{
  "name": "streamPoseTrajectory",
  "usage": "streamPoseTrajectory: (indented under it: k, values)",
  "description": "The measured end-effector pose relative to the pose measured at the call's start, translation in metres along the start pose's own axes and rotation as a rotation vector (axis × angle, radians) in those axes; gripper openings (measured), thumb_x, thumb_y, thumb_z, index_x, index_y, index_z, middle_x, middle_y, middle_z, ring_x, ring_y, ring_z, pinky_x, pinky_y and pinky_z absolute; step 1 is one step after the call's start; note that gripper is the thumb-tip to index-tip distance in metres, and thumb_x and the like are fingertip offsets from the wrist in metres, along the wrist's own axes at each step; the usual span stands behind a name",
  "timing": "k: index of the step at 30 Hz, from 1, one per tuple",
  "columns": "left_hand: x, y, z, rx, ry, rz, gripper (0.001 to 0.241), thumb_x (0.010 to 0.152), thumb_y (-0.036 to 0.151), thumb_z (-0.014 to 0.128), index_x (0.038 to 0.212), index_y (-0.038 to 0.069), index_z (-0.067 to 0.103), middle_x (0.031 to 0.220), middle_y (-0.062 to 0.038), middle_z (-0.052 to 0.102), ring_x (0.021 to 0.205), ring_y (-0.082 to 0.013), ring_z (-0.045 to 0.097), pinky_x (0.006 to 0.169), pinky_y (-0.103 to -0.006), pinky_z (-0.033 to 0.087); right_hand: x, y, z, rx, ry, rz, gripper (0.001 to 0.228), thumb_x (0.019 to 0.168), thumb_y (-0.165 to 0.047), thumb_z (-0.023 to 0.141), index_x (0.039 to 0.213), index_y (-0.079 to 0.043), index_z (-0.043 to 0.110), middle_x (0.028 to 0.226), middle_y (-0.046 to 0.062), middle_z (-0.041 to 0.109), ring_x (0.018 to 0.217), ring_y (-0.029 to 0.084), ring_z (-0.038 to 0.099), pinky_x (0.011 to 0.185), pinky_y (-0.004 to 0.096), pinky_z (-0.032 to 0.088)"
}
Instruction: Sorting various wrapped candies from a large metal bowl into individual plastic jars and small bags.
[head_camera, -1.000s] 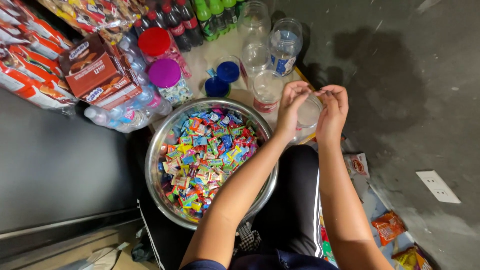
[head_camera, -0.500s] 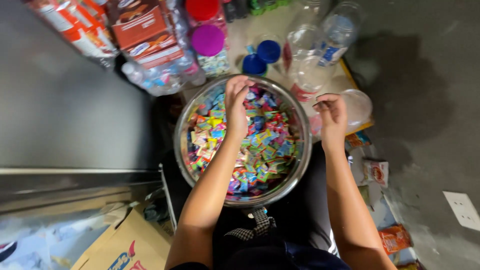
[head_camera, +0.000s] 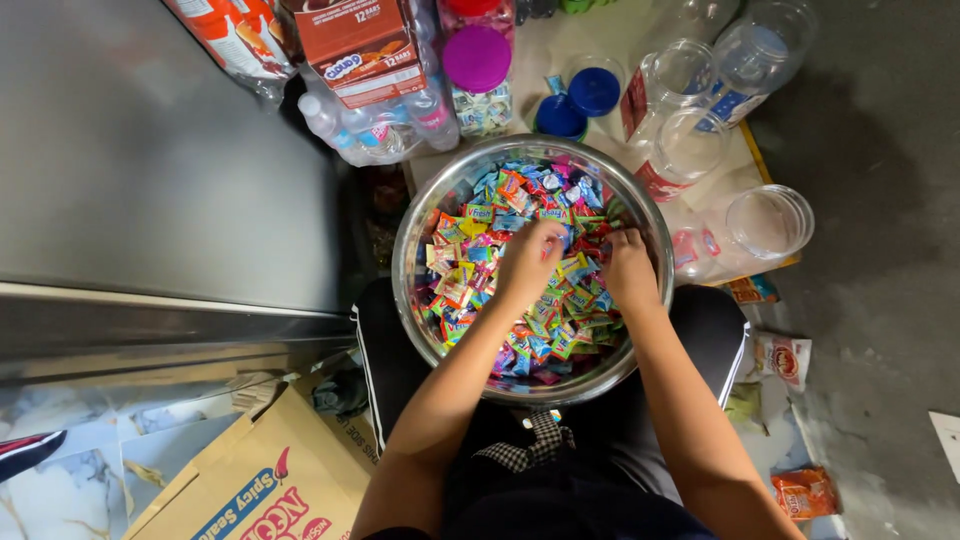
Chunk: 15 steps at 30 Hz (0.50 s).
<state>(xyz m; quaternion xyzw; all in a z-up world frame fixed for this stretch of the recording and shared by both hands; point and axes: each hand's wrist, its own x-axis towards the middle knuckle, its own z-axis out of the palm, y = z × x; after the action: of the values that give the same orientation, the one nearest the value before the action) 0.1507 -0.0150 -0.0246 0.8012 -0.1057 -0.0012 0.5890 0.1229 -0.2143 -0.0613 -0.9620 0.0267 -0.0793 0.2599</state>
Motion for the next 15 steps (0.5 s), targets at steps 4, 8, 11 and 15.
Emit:
streamPoseTrajectory:
  k: [4, 8, 11, 15]
  values:
    - [-0.007, -0.025, 0.029, 0.373, -0.130, 0.167, 0.010, 0.097, 0.019, 0.068, 0.103, 0.011, 0.069, 0.104, -0.002, 0.070, 0.102, -0.0238, 0.066, 0.095, -0.0417, 0.051, -0.007, 0.002, 0.005, -0.042, -0.029, -0.036, 0.044, 0.072, 0.000, 0.069, 0.117, -0.001, 0.066, 0.117, 0.022, 0.063, 0.109, 0.045, 0.060, 0.094, 0.050, 0.051]
    - [-0.004, -0.035, 0.053, 0.719, -0.106, 0.297, 0.028, 0.090, 0.026, 0.070, 0.112, 0.010, 0.067, 0.109, -0.009, 0.068, 0.109, -0.0307, 0.060, 0.094, -0.0481, 0.043, -0.003, 0.009, 0.014, -0.113, -0.080, -0.080, 0.038, 0.081, -0.009, 0.072, 0.119, -0.002, 0.066, 0.118, 0.022, 0.064, 0.108, 0.045, 0.060, 0.091, 0.049, 0.051]
    - [-0.006, -0.044, 0.065, 0.843, -0.118, 0.241, 0.037, 0.087, 0.028, 0.071, 0.117, 0.007, 0.064, 0.109, -0.011, 0.068, 0.109, -0.0308, 0.058, 0.091, -0.0482, 0.041, -0.001, 0.015, 0.021, -0.075, -0.071, -0.072, 0.028, 0.088, -0.008, 0.069, 0.116, -0.003, 0.068, 0.114, 0.021, 0.067, 0.104, 0.043, 0.063, 0.091, 0.049, 0.051]
    - [-0.009, -0.055, 0.066, 0.867, -0.144, 0.168, 0.024, 0.094, 0.025, 0.069, 0.111, 0.009, 0.064, 0.104, -0.007, 0.069, 0.107, -0.0286, 0.061, 0.092, -0.0474, 0.041, 0.001, -0.010, 0.000, 0.108, -0.059, 0.004, 0.014, 0.089, -0.011, 0.069, 0.100, -0.003, 0.071, 0.098, 0.021, 0.072, 0.094, 0.042, 0.068, 0.083, 0.049, 0.054]
